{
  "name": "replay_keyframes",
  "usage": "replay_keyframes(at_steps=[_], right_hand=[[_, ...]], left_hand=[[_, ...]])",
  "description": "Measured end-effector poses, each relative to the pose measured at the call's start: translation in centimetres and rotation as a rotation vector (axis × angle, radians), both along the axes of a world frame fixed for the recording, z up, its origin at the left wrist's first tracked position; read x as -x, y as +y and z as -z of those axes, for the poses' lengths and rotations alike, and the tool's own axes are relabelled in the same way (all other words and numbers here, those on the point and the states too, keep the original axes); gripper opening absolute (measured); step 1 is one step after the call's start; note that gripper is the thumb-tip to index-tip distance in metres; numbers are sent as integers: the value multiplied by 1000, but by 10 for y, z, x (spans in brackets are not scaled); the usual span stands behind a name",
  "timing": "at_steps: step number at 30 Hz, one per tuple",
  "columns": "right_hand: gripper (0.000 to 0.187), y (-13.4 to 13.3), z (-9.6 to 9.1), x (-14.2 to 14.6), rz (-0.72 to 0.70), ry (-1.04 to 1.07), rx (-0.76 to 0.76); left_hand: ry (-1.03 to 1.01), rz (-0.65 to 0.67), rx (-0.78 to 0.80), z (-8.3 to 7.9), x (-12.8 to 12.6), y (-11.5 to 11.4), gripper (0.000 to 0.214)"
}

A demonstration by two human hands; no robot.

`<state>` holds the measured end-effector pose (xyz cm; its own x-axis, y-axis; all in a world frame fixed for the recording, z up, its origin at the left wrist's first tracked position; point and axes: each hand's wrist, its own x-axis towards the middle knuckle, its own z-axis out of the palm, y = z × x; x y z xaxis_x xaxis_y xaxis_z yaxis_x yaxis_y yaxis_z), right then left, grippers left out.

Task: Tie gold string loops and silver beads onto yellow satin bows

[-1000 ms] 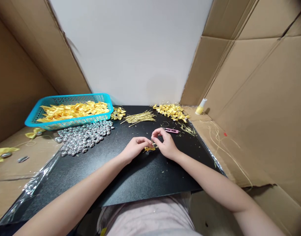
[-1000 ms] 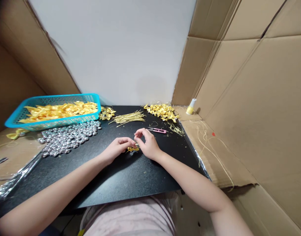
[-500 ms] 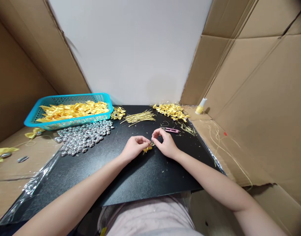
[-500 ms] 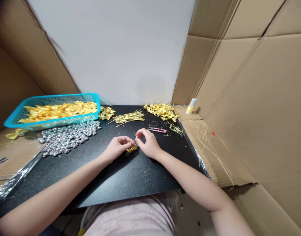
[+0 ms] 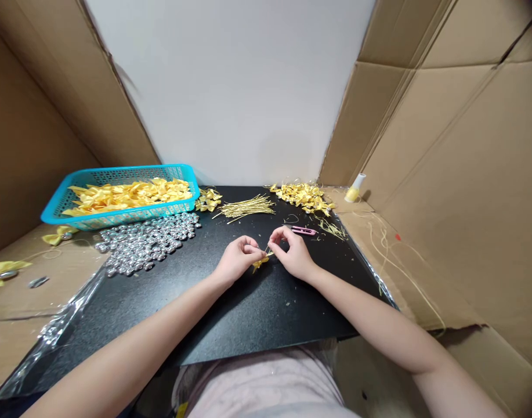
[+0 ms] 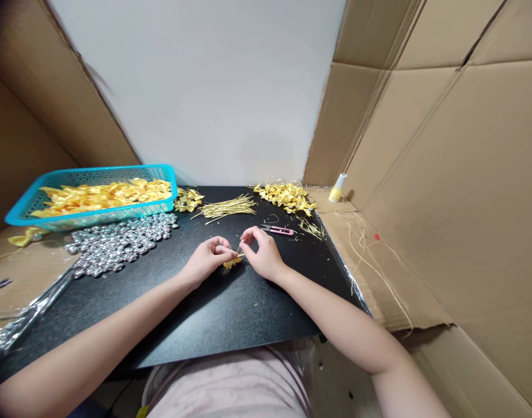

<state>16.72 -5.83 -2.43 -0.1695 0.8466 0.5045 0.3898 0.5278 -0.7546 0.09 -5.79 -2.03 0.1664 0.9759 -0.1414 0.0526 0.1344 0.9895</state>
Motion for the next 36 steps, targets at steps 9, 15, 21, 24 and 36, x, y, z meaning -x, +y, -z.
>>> replay_keyframes(at_steps=[9, 15, 21, 24, 36], right_hand=[[4, -1, 0, 0, 28, 17, -31], [4, 0, 3, 1, 33, 4, -53], [6, 1, 6, 2, 27, 5, -18], [6, 0, 6, 2, 23, 17, -9], [4, 1, 4, 1, 39, 9, -32]], left_hand=[[-40, 15, 35, -1, -1, 2, 21], [70, 78, -52, -5, -1, 0, 13], [107, 147, -85, -5, -1, -1, 18], [79, 122, -40, -4, -1, -1, 16], [49, 82, -52, -2, 0, 2, 10]])
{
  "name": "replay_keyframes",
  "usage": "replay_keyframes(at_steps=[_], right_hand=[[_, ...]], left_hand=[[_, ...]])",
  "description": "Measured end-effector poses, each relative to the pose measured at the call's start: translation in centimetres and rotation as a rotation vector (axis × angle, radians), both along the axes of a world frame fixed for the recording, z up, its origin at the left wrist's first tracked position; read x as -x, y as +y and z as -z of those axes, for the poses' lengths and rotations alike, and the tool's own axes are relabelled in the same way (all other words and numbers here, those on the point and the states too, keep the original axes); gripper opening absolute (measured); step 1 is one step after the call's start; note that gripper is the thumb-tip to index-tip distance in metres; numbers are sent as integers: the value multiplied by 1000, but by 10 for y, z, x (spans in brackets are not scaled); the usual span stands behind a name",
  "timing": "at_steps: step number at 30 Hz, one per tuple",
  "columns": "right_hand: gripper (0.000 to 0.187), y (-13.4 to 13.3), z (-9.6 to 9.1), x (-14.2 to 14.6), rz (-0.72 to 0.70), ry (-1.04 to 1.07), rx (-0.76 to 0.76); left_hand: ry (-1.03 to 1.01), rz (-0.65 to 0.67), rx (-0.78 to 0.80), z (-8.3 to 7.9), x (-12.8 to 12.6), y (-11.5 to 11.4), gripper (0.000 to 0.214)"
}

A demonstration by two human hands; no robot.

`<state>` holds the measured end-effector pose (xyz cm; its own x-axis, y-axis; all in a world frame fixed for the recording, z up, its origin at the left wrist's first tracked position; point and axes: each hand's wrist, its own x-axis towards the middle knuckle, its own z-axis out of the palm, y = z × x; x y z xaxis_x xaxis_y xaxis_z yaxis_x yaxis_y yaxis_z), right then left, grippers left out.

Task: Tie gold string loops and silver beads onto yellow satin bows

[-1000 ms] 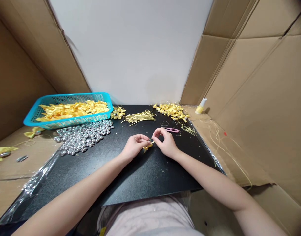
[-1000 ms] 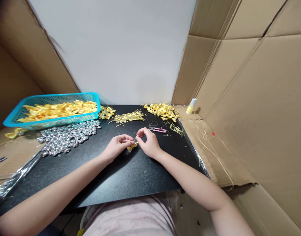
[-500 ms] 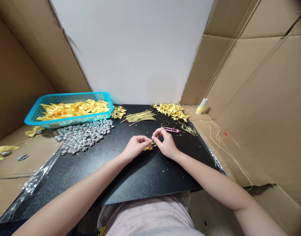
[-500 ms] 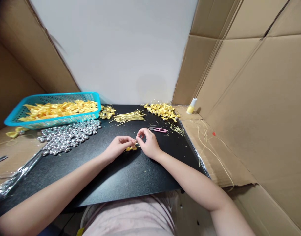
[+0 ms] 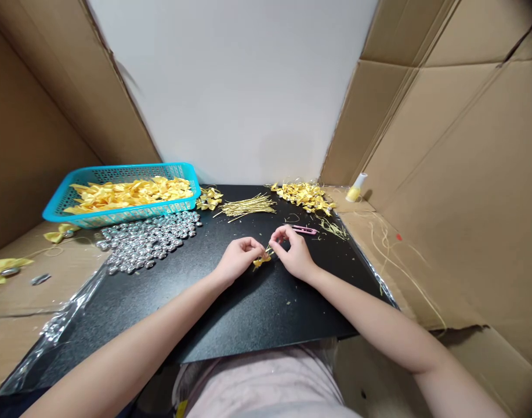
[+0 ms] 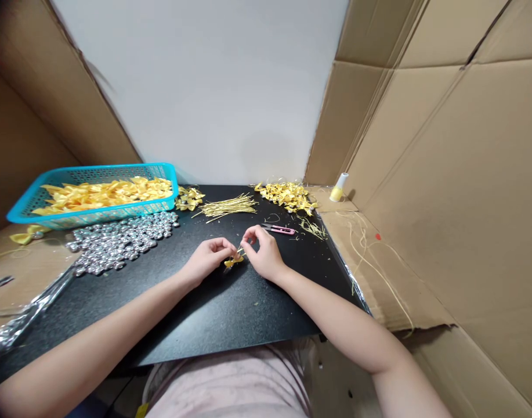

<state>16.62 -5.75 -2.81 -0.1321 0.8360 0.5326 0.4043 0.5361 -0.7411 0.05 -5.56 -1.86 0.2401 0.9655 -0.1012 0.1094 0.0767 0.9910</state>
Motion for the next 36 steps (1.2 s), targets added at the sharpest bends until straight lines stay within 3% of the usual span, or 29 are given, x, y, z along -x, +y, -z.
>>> replay_keyframes(at_steps=[26, 36], right_hand=[[5, -3, -2, 2, -22, 18, 43], [16, 7, 5, 4, -169, 318, 251]], left_hand=[[-15, -127, 56, -2, -4, -2, 21], [-17, -151, 36, -2, -3, -3, 38]])
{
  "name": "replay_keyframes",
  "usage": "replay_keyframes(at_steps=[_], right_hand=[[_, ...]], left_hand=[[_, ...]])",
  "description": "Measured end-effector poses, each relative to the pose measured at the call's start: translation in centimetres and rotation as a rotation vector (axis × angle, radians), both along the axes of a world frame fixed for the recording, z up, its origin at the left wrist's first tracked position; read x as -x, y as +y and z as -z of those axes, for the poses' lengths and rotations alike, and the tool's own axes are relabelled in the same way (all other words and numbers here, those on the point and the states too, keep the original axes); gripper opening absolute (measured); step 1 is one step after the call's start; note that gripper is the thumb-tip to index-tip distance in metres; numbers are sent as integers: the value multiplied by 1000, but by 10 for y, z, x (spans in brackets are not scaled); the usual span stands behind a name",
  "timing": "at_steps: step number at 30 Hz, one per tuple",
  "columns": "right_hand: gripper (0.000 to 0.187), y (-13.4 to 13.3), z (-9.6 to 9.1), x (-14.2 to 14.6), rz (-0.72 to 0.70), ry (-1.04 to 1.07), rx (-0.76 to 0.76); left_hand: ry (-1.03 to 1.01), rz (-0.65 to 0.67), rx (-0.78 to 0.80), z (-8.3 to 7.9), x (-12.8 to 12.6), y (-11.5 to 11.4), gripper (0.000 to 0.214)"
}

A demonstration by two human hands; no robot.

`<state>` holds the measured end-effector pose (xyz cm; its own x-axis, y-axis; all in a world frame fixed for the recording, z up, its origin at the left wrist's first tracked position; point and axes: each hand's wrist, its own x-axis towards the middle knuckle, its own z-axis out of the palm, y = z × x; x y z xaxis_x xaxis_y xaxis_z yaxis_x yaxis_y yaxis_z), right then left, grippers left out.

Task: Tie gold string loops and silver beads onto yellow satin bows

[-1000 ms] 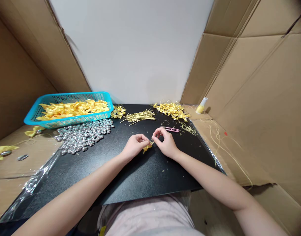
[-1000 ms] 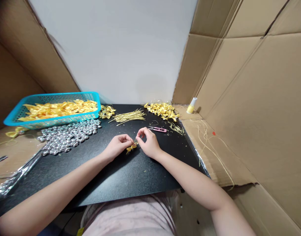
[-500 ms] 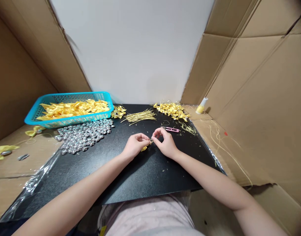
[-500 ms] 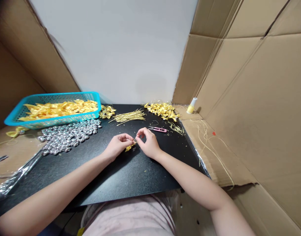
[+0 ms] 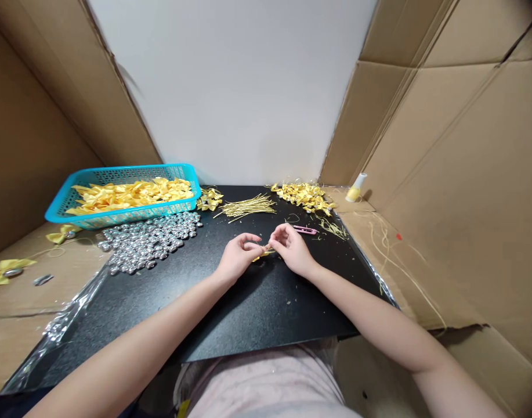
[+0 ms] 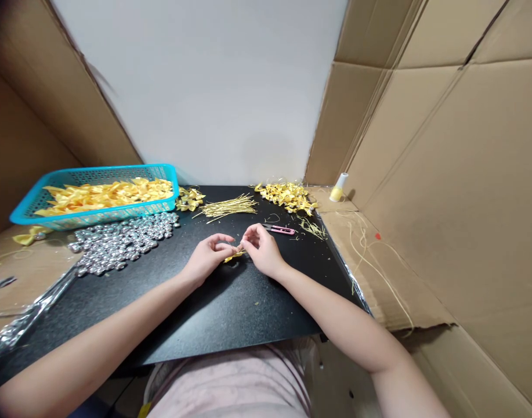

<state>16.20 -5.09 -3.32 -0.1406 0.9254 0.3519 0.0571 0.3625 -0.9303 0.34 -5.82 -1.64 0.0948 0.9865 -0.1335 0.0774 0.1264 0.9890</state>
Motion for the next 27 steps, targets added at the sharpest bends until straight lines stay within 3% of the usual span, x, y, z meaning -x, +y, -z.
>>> replay_keyframes(at_steps=[9, 14, 20, 27], right_hand=[[16, -1, -2, 0, -20, 23, -32], [11, -4, -7, -2, 49, -95, -107], [7, -6, -9, -3, 135, -278, -242], [7, -5, -8, -4, 151, -283, -267]], left_hand=[[11, -15, 6, 2, -1, 2, 32], [-16, -26, 21, 1, -1, 1, 36], [-69, 45, 6, 3, -3, 0, 33], [-128, 107, 1, 6, -3, 0, 32]])
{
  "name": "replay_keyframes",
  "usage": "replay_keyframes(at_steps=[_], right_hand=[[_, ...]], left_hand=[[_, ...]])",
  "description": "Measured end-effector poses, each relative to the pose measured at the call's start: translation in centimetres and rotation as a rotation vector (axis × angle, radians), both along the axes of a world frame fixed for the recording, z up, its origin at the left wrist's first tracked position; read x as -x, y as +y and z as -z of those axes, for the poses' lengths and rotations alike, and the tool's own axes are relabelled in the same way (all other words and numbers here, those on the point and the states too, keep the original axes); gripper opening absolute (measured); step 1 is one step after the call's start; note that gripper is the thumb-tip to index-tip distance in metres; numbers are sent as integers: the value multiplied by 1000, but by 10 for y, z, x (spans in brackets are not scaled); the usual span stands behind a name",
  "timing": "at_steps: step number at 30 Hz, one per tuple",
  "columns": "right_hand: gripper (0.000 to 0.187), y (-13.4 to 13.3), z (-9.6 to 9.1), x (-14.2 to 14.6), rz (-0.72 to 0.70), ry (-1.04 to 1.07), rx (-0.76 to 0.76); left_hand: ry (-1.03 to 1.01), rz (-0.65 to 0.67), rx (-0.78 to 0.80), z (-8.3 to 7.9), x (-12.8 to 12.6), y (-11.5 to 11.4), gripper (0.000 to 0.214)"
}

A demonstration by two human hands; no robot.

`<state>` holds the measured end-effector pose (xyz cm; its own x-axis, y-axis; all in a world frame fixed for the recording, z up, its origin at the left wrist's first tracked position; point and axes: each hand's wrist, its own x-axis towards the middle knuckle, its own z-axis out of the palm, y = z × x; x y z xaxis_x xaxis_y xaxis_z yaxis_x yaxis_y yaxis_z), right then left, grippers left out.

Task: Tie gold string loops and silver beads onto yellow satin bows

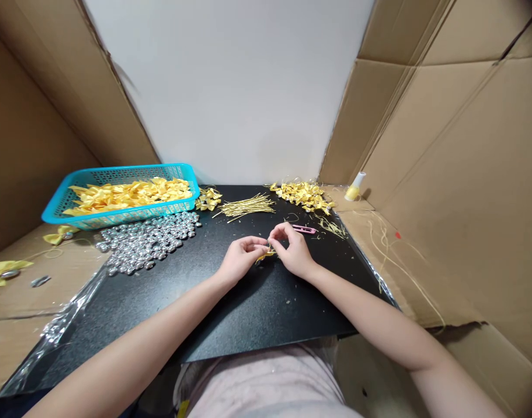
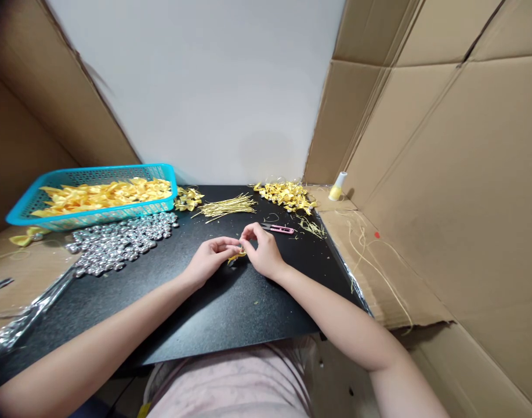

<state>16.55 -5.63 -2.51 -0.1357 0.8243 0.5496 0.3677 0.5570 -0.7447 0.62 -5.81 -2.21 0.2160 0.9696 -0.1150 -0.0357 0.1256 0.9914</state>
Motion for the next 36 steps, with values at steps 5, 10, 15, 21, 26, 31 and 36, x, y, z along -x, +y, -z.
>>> replay_keyframes(at_steps=[5, 10, 15, 21, 26, 31, 36], right_hand=[[6, 0, 0, 0, -4, -2, -4], [5, 0, 1, 2, -25, -16, -5], [8, 0, 1, 1, -25, 31, 28], [11, 0, 2, 1, -59, 115, 110], [11, 3, 4, 0, -39, 137, 118], [7, 1, -1, -4, 43, 29, 84], [2, -2, -5, -6, 112, -189, -65]], left_hand=[[66, 28, -66, 0, 1, 0, 25], [158, 69, -120, -2, 0, -1, 23], [137, 49, -82, 1, 0, 0, 23], [147, 55, -105, 1, 0, 1, 22], [140, 49, -94, -1, 0, 1, 25], [110, 13, -76, 1, 0, 2, 28], [84, -16, -83, 3, 0, 2, 27]])
